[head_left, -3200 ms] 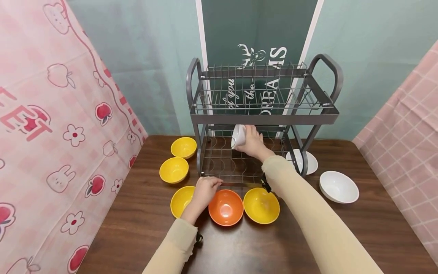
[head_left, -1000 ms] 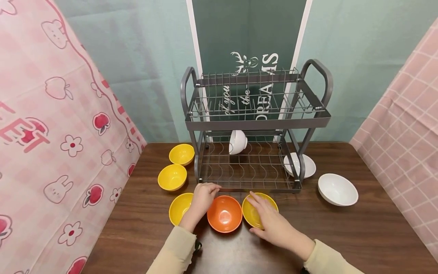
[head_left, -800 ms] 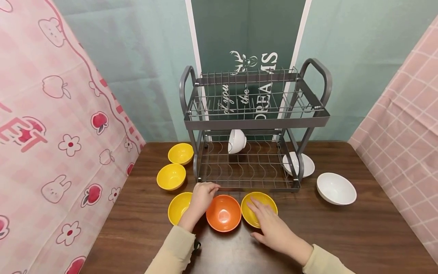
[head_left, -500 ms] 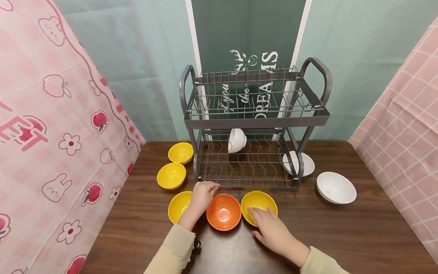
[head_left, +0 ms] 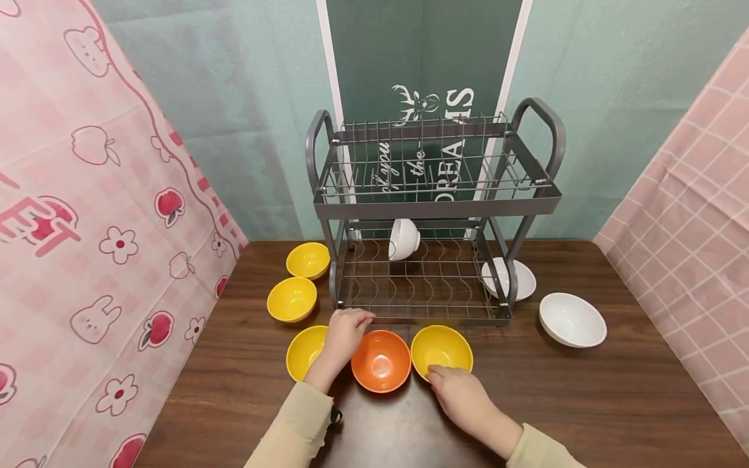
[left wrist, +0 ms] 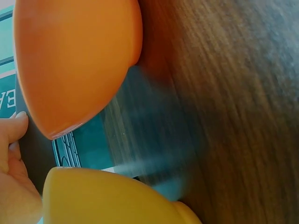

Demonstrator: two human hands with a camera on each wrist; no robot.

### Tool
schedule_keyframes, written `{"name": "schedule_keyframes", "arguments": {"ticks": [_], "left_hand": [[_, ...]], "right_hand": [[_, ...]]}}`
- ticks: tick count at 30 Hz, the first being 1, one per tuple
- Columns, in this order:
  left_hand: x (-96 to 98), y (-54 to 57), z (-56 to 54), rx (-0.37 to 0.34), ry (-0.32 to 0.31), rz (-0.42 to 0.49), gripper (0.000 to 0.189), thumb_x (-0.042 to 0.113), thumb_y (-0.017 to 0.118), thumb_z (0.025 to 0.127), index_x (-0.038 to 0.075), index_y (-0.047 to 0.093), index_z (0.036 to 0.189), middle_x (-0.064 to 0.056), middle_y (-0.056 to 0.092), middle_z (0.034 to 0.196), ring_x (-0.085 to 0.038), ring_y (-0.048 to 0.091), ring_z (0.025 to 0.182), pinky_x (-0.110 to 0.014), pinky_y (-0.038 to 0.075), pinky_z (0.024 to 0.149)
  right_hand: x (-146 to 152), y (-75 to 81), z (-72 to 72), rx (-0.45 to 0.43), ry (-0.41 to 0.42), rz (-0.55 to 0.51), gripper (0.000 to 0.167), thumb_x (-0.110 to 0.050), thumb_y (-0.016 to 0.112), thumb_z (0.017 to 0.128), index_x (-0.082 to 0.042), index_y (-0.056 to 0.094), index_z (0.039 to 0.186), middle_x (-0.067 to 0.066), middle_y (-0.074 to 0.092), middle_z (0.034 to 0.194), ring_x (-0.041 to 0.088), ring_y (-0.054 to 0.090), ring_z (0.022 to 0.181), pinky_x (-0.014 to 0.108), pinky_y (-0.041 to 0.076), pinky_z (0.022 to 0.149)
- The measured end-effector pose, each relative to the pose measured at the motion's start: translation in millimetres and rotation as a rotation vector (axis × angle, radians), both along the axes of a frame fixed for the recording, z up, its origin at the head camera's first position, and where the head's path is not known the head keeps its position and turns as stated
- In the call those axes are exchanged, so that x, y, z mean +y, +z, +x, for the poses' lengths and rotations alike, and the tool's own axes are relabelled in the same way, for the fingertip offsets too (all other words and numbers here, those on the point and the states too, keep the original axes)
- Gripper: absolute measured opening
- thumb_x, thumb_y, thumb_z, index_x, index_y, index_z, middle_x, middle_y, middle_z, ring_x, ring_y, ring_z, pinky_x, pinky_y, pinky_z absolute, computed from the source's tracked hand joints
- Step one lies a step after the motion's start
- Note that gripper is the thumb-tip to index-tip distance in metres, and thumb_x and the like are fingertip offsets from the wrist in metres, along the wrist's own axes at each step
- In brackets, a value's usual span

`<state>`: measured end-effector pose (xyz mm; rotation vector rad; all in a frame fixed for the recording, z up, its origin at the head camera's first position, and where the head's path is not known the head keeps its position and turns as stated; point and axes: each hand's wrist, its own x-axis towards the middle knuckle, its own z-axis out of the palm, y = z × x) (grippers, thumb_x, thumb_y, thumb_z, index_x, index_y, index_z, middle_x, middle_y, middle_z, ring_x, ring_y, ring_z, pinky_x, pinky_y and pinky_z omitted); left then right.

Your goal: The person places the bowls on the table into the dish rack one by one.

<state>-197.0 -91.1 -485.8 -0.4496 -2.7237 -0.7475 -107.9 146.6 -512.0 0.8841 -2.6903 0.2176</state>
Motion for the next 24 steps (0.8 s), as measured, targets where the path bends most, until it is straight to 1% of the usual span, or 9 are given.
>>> {"name": "schedule_keyframes", "arguments": {"ticks": [3, 6, 8, 10, 14, 17, 18, 21, 24], "left_hand": [[-0.3, -1.4, 0.2, 0.012, -0.003, -0.005, 0.011, 0.016, 0.065, 0.085, 0.016, 0.074, 0.091, 0.002, 0.073, 0.092, -0.015, 0.066, 0.088, -0.029, 0.043, 0.076], [-1.0, -2.4, 1.2, 0.004, -0.018, 0.003, 0.012, 0.02, 0.065, 0.086, 0.016, 0.074, 0.093, 0.003, 0.072, 0.093, -0.015, 0.065, 0.088, -0.03, 0.042, 0.078], [-1.8, -3.0, 1.8, -0.01, -0.031, 0.015, 0.014, 0.023, 0.064, 0.086, 0.015, 0.073, 0.095, 0.003, 0.071, 0.095, -0.015, 0.064, 0.091, -0.03, 0.041, 0.081], [-2.8, -3.0, 2.7, -0.032, -0.042, 0.053, 0.016, 0.023, 0.063, 0.087, 0.015, 0.073, 0.097, 0.002, 0.071, 0.097, -0.016, 0.063, 0.094, -0.032, 0.041, 0.084], [-3.9, 0.8, 6.8, -0.067, -0.066, 0.207, 0.018, 0.023, 0.06, 0.089, 0.013, 0.072, 0.099, -0.001, 0.07, 0.1, -0.019, 0.061, 0.098, -0.037, 0.042, 0.089], [-2.6, 6.5, 12.1, -0.087, -0.099, 0.356, 0.019, 0.023, 0.058, 0.091, 0.011, 0.071, 0.098, -0.002, 0.07, 0.099, -0.02, 0.06, 0.098, -0.035, 0.047, 0.089], [-1.6, 8.0, 14.1, -0.091, -0.111, 0.387, 0.019, 0.022, 0.058, 0.091, 0.01, 0.071, 0.098, -0.001, 0.07, 0.099, -0.02, 0.06, 0.098, -0.034, 0.049, 0.088], [2.8, 11.9, 22.3, -0.143, -0.143, 0.49, 0.017, 0.02, 0.059, 0.09, 0.01, 0.071, 0.097, 0.0, 0.07, 0.099, -0.018, 0.062, 0.098, -0.029, 0.052, 0.085], [9.2, 12.8, 32.9, -0.222, -0.146, 0.565, 0.015, 0.017, 0.061, 0.088, 0.01, 0.071, 0.097, -0.001, 0.069, 0.099, -0.016, 0.063, 0.097, -0.025, 0.052, 0.085]], "right_hand": [[-1.0, 0.9, 2.2, -0.008, -0.011, 0.006, 0.008, -0.013, 0.07, 0.076, -0.012, 0.061, 0.078, -0.004, 0.064, 0.075, 0.012, 0.06, 0.062, 0.028, 0.05, 0.056], [-1.7, 2.6, 5.0, -0.019, -0.026, 0.01, 0.013, -0.011, 0.068, 0.077, -0.014, 0.056, 0.073, -0.007, 0.056, 0.063, 0.009, 0.052, 0.053, 0.025, 0.044, 0.049], [-1.8, 3.8, 7.2, -0.025, -0.034, 0.006, 0.014, -0.011, 0.068, 0.077, -0.015, 0.055, 0.072, -0.008, 0.053, 0.06, 0.008, 0.05, 0.051, 0.025, 0.042, 0.047], [-2.1, 5.2, 9.6, -0.034, -0.034, -0.001, 0.014, -0.011, 0.068, 0.076, -0.015, 0.055, 0.073, -0.008, 0.054, 0.061, 0.008, 0.05, 0.052, 0.024, 0.042, 0.047], [-2.4, 7.6, 14.4, -0.037, -0.024, -0.01, 0.011, -0.011, 0.07, 0.075, -0.014, 0.059, 0.078, -0.007, 0.061, 0.068, 0.009, 0.054, 0.056, 0.025, 0.045, 0.051], [-2.4, 10.3, 18.3, -0.018, -0.015, -0.019, 0.012, -0.012, 0.071, 0.074, -0.012, 0.063, 0.083, -0.005, 0.066, 0.075, 0.01, 0.059, 0.061, 0.025, 0.049, 0.055], [-2.3, 11.4, 19.5, -0.006, -0.012, -0.028, 0.013, -0.012, 0.072, 0.073, -0.012, 0.063, 0.084, -0.005, 0.067, 0.077, 0.01, 0.06, 0.063, 0.026, 0.05, 0.056], [-2.3, 15.9, 23.1, 0.036, 0.006, -0.053, 0.017, -0.012, 0.074, 0.071, -0.012, 0.065, 0.085, -0.003, 0.07, 0.084, 0.01, 0.064, 0.07, 0.026, 0.053, 0.061], [-3.3, 21.7, 25.8, 0.074, 0.032, -0.074, 0.02, -0.011, 0.076, 0.068, -0.013, 0.065, 0.085, -0.002, 0.072, 0.088, 0.01, 0.066, 0.073, 0.026, 0.054, 0.063]]}}
